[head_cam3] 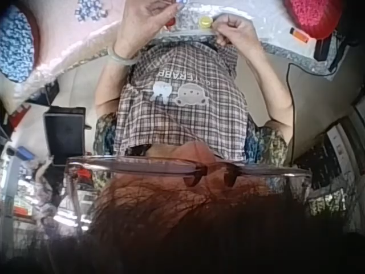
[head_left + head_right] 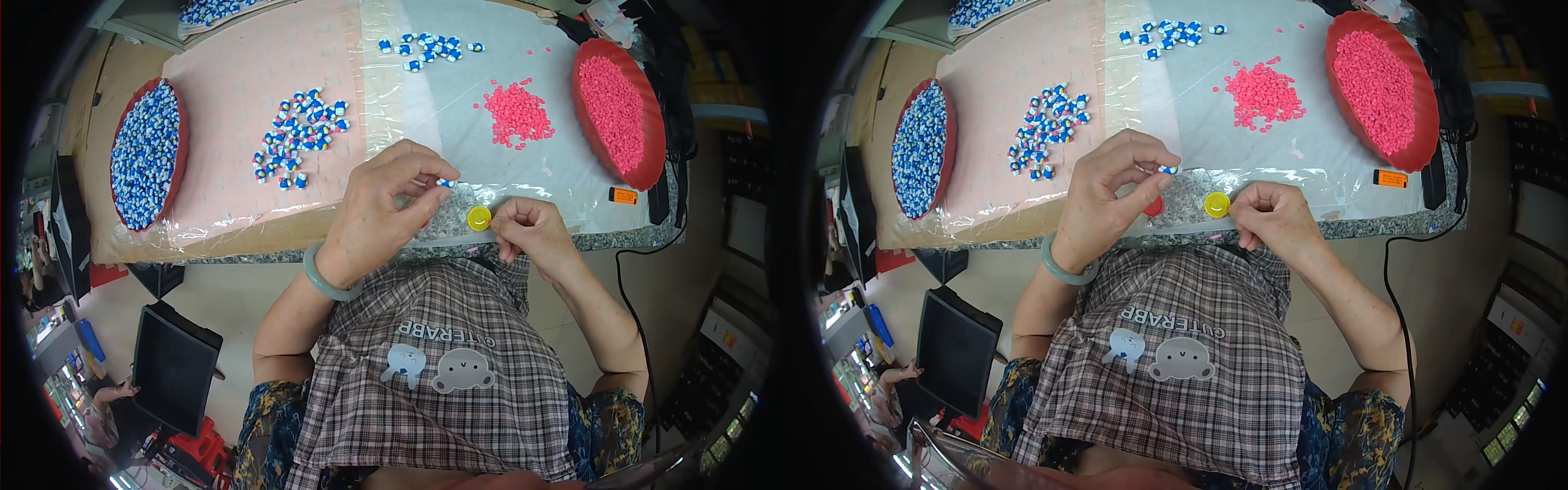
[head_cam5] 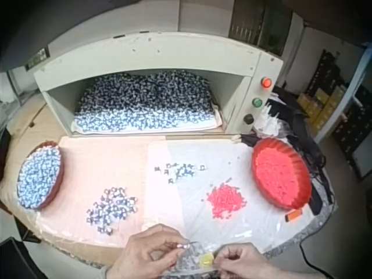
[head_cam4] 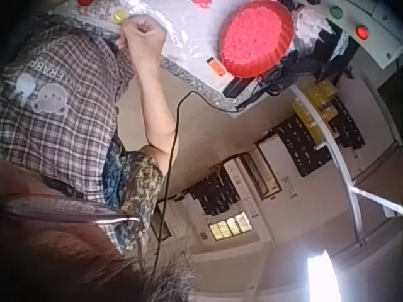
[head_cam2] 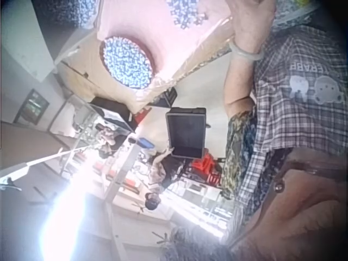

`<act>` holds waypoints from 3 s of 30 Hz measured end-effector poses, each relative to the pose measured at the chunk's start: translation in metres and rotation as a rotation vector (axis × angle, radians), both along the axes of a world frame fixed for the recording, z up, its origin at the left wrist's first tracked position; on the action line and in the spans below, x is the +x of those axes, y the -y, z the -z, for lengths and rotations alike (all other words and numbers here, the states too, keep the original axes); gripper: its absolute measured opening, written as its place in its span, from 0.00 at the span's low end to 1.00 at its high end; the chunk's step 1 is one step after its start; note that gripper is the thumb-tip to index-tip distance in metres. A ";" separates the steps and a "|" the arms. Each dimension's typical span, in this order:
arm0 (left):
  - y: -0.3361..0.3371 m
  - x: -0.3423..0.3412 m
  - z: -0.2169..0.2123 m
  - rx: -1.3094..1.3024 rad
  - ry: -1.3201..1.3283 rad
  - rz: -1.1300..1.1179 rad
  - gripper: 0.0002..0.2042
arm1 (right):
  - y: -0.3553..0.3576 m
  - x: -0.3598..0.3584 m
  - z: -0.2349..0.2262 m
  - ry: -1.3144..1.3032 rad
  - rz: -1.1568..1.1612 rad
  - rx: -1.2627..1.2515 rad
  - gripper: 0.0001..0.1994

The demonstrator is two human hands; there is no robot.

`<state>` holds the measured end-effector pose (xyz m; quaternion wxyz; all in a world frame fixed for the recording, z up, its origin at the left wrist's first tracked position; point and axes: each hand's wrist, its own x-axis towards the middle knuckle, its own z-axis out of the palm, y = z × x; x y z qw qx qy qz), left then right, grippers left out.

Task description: Manually assembling small plastic toy components by inserting pink parts into blue and white bases at a workbench.

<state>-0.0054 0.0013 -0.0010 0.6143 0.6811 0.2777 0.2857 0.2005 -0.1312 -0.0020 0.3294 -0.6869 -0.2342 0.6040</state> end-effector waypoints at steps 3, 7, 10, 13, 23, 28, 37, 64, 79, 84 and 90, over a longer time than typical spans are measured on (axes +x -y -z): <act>0.000 0.000 -0.003 -0.036 -0.004 0.027 0.09 | 0.001 0.000 0.002 0.002 0.007 -0.001 0.06; 0.001 0.000 -0.003 -0.100 -0.003 0.063 0.08 | 0.002 0.001 -0.001 0.021 0.009 0.002 0.05; 0.004 0.002 0.002 -0.181 0.063 0.025 0.09 | 0.003 0.003 -0.005 -0.050 0.051 0.040 0.05; 0.006 0.001 -0.003 -0.506 0.063 0.059 0.10 | 0.002 0.003 -0.015 -0.132 0.073 0.110 0.05; 0.015 0.010 0.003 -0.533 0.190 0.099 0.10 | -0.016 -0.017 -0.020 -0.269 0.111 0.387 0.05; 0.016 0.014 0.003 -0.525 0.180 0.113 0.10 | -0.017 -0.016 -0.018 -0.253 0.122 0.402 0.05; 0.019 0.016 0.006 -0.396 0.175 0.093 0.09 | -0.017 -0.016 -0.016 -0.196 0.116 0.398 0.04; -0.059 -0.053 -0.006 0.709 -0.426 -0.456 0.09 | -0.030 0.046 0.019 1.012 -0.028 0.762 0.06; -0.103 0.038 0.041 1.026 -0.367 -0.297 0.05 | -0.044 0.034 0.016 1.070 -0.293 0.798 0.04; -0.092 0.073 0.050 0.975 -0.428 -0.186 0.05 | -0.014 0.069 0.051 0.750 -0.047 0.837 0.05; -0.089 0.062 0.040 0.978 -0.434 -0.233 0.08 | -0.025 0.071 0.049 0.531 -0.107 0.759 0.02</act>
